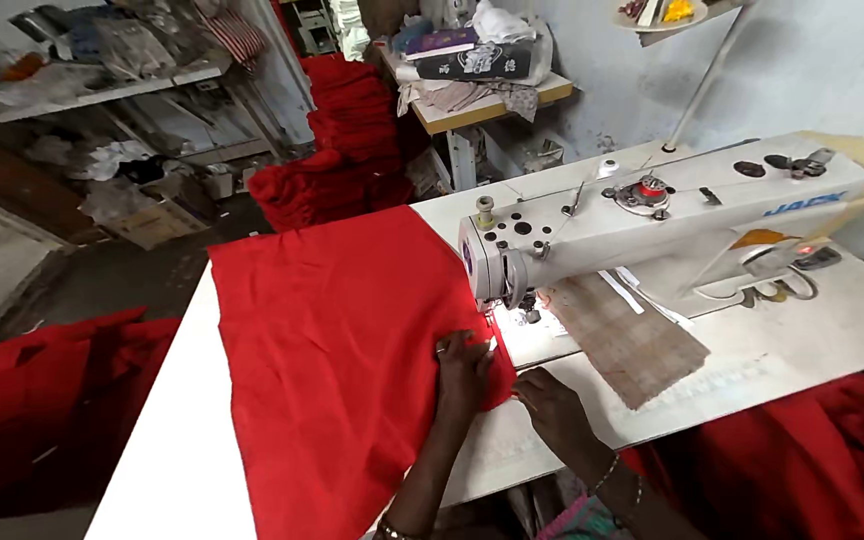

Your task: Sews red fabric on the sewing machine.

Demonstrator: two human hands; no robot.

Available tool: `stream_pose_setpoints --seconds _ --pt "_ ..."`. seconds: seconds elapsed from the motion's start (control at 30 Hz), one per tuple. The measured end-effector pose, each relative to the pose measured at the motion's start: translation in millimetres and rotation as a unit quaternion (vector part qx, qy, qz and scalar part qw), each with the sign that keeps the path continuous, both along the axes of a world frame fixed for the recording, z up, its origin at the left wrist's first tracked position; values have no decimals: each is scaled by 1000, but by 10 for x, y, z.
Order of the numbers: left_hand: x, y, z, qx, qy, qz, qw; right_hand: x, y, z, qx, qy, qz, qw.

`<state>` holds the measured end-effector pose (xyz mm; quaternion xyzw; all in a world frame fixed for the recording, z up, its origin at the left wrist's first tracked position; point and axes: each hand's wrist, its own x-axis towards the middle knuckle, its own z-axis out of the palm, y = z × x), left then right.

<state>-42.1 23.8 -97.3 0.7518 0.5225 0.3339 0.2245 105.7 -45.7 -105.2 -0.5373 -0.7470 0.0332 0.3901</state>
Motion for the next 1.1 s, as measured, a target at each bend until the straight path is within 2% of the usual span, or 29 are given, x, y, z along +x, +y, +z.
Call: stream_pose_setpoints --seconds 0.1,0.27,0.4,0.5,0.6,0.67,0.73,0.8,0.87,0.93,1.0,1.1 --pt "-66 118 -30 1 -15 -14 1000 2 88 -11 0 -33 13 999" --pt "-10 284 102 -26 53 -54 997 -7 356 29 -44 3 12 999" --pt "-106 112 -14 -29 -77 -150 985 10 410 38 -80 66 -38 994" --pt "-153 102 -38 -44 -98 -170 980 45 408 148 -181 82 -46 979" --pt "-105 133 22 -89 -94 -125 984 135 582 441 -368 49 1 929" --pt "-54 206 148 -171 -70 -112 977 176 665 506 -396 37 14 917" --pt "16 330 314 -286 -41 -85 954 192 601 351 -282 46 14 958" --pt "72 446 439 -359 -18 -75 930 210 551 111 -99 11 43 994" --pt "83 465 456 -367 26 -95 925 188 540 -63 27 -54 56 997" --pt "105 378 514 -324 89 -94 937 144 551 -109 51 -85 47 994" --pt "98 227 525 -260 81 -71 960 114 557 -26 -16 -59 32 998" --pt "34 152 272 -164 -1 -50 985 91 603 277 -247 19 11 969"
